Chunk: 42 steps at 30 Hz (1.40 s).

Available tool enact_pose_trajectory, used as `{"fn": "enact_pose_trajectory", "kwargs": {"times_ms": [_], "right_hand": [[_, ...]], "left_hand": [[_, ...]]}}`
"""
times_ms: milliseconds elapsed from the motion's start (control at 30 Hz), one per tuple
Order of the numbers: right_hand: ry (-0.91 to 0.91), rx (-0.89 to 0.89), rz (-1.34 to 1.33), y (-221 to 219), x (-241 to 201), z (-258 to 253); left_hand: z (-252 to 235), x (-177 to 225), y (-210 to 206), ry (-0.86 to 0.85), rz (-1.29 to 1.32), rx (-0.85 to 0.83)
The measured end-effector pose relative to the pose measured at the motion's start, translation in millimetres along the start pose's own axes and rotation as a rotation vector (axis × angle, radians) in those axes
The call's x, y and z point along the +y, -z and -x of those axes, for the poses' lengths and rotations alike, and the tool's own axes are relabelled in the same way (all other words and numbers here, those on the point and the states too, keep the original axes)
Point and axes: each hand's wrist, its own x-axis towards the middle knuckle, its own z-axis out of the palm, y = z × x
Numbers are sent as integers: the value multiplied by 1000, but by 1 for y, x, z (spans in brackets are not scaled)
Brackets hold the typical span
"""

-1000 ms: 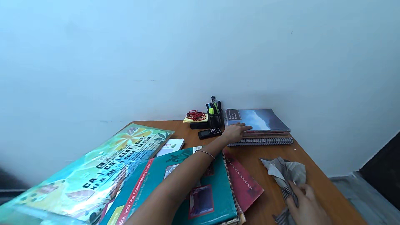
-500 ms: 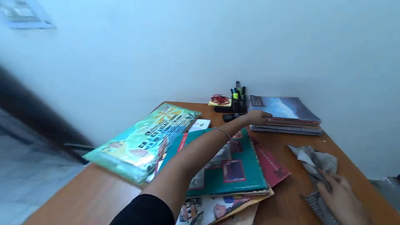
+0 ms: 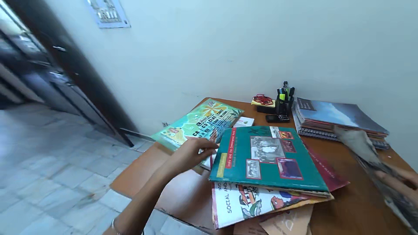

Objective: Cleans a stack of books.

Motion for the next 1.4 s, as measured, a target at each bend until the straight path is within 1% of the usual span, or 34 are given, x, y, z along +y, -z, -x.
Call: {"fn": "enact_pose_trajectory", "kwargs": {"times_ms": [67, 167, 233, 333, 400, 500, 600, 667, 700, 767, 833, 900, 1000, 1067, 1133, 1200, 1300, 1400], "right_hand": [[129, -35, 0, -13, -36, -14], [242, -98, 73, -55, -66, -56], [212, -191, 170, -89, -85, -79], [146, -249, 345, -140, -118, -91], [152, -261, 379, -164, -145, -87], [226, -366, 377, -194, -192, -63], [417, -560, 363, -220, -229, -25], [540, -718, 393, -228, -247, -6], [575, -770, 410, -229, -251, -4], [589, -774, 396, -229, -245, -14], [541, -704, 389, -222, -229, -38], [448, -578, 412, -206, -202, -69], [277, -361, 462, -170, -149, -106], [153, -290, 504, -146, -116, -119], [70, -262, 531, -134, -96, -121], [45, -232, 547, -132, -99, -113], [55, -213, 557, -145, -128, -93], [208, -285, 464, -168, -163, -57]], "left_hand": [[32, 1, -13, 24, 97, 56], [53, 8, -46, 50, 208, 254], [60, 11, -59, 47, 260, 358], [68, 20, -70, -24, 315, 417], [72, 24, -78, -81, 332, 432], [73, 31, -87, -134, 329, 453], [73, 36, -95, -134, 237, 503], [74, 41, -98, -108, 139, 537], [74, 44, -99, -96, 87, 549], [74, 46, -102, -82, 40, 564], [76, 47, -102, -81, 44, 562], [77, 48, -103, -82, 48, 555], [76, 47, -102, -92, 80, 544], [75, 45, -103, -105, 91, 555], [74, 43, -103, -115, 99, 565], [71, 41, -104, -128, 111, 567], [69, 40, -102, -142, 107, 557], [71, 44, -101, -98, 99, 550]]}}
